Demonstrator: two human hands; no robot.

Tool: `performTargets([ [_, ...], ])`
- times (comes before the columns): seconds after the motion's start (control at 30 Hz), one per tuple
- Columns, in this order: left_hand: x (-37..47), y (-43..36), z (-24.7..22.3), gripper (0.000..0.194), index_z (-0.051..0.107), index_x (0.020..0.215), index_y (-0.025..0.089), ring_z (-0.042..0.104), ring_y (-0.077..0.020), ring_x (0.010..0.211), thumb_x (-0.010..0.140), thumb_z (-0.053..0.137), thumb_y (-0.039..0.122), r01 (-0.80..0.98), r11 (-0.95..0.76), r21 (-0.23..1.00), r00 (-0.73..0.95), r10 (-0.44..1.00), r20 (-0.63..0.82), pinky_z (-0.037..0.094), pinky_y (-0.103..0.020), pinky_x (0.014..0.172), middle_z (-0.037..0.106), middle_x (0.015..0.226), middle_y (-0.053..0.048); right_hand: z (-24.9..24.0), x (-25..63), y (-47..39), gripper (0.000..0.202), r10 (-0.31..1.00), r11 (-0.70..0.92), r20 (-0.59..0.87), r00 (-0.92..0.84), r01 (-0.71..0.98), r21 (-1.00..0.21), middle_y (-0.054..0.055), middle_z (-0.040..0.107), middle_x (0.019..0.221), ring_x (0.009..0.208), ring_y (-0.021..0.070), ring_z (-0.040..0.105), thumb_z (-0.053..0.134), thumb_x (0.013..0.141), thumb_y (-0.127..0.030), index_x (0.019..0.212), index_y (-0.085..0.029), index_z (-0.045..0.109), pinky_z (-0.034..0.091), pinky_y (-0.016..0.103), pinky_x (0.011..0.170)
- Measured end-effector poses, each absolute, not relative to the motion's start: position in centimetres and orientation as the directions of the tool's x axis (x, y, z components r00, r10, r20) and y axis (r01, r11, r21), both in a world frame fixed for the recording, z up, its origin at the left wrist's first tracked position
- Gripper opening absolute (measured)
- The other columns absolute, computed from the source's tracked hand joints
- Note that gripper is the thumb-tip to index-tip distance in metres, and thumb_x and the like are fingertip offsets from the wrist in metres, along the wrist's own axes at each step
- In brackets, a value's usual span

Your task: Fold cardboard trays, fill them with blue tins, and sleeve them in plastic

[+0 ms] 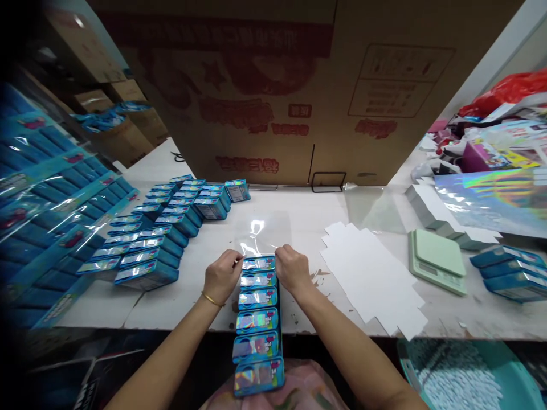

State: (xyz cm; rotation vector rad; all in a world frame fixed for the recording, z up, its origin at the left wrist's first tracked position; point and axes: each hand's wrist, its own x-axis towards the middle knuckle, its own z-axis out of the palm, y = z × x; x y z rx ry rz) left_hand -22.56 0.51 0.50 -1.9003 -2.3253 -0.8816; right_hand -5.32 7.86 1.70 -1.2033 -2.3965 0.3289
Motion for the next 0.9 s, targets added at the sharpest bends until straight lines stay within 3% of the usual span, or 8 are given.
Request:
performTargets([
  [0.1,-22.4,-0.1,0.2,0.022,0.053,0.068,0.017,0.053,-0.0124,0.065,0.082,0.038,0.024,0.917,0.044,0.397,-0.234,0.864,0.446,0.038,-0.022,0.059,0.056,0.067,-0.002,1.0,-5.0,7.0,0.024,0.702,0.707,0.411,-0.582,0.639,-0.303,0.004,0.060,0.072,0.066,0.0118,0.053,0.038,0.083,-0.016,0.078,-0.017,0.061,0.035,0.021,0.060],
  [0.17,-22.4,0.0,-0.1,0.021,0.052,0.068,0.017,0.053,-0.0118,0.065,0.082,0.039,0.025,0.884,0.016,0.467,-0.260,0.847,0.463,0.039,-0.022,0.060,0.054,0.067,-0.002,0.7,-5.1,6.9,0.023,0.690,0.720,0.445,-0.572,0.608,-0.335,0.004,0.059,0.072,0.067,0.0115,0.053,0.037,0.083,-0.015,0.080,-0.017,0.060,0.036,0.021,0.062],
  [0.27,-22.6,0.7,-0.6,0.018,0.052,0.066,0.017,0.052,-0.0099,0.061,0.080,0.044,0.026,0.768,0.039,0.640,-0.357,0.855,0.376,0.041,-0.020,0.058,0.054,0.065,0.000,0.6,-5.4,7.3,0.021,0.756,0.653,0.418,-0.503,0.614,-0.443,0.002,0.058,0.073,0.067,0.0100,0.053,0.039,0.082,-0.012,0.078,-0.017,0.059,0.036,0.019,0.059],
  [0.37,-22.6,1.3,-0.9,0.017,0.053,0.064,0.017,0.051,-0.0095,0.057,0.077,0.047,0.025,0.693,0.084,0.716,-0.409,0.864,0.294,0.041,-0.020,0.056,0.054,0.061,0.002,0.3,-5.6,7.7,0.021,0.746,0.661,0.429,-0.510,0.648,-0.378,0.002,0.058,0.071,0.064,0.0102,0.052,0.040,0.081,-0.012,0.074,-0.017,0.059,0.034,0.020,0.057],
  [0.5,-22.2,0.3,-1.0,0.015,0.055,0.071,0.017,0.054,-0.0122,0.071,0.079,0.043,0.020,0.829,-0.036,0.558,-0.292,0.824,0.486,0.043,-0.023,0.066,0.057,0.073,-0.003,-0.2,-4.9,7.2,0.024,0.602,0.762,0.530,-0.597,0.628,-0.157,0.003,0.056,0.067,0.062,0.0116,0.048,0.039,0.084,-0.016,0.071,-0.017,0.059,0.032,0.024,0.060],
  [0.67,-22.2,-2.1,-1.7,0.010,0.054,0.075,0.017,0.056,-0.0135,0.074,0.079,0.046,0.016,0.936,-0.128,0.329,-0.108,0.784,0.612,0.046,-0.024,0.068,0.059,0.078,-0.005,-1.2,-3.5,6.0,0.023,0.471,0.837,0.575,-0.669,0.544,-0.054,0.003,0.056,0.064,0.061,0.0119,0.046,0.038,0.085,-0.014,0.076,-0.017,0.058,0.032,0.025,0.061],
  [0.77,-21.9,-3.4,-2.7,0.008,0.054,0.077,0.018,0.057,-0.0138,0.075,0.079,0.046,0.016,0.922,-0.192,0.338,-0.071,0.771,0.632,0.047,-0.026,0.071,0.060,0.078,-0.005,-1.9,-3.1,4.9,0.023,0.477,0.855,0.548,-0.687,0.506,-0.110,0.003,0.055,0.064,0.061,0.0127,0.047,0.035,0.085,-0.015,0.079,-0.018,0.057,0.033,0.026,0.061],
  [0.9,-21.2,-3.6,-4.0,0.008,0.049,0.079,0.018,0.057,-0.0133,0.069,0.080,0.044,0.024,0.798,-0.011,0.603,-0.367,0.785,0.500,0.047,-0.024,0.060,0.057,0.074,-0.004,-3.1,-3.3,4.4,0.021,0.722,0.674,0.476,-0.502,0.667,-0.318,0.005,0.056,0.069,0.068,0.0151,0.050,0.033,0.084,-0.018,0.086,-0.015,0.054,0.035,0.027,0.063],
])
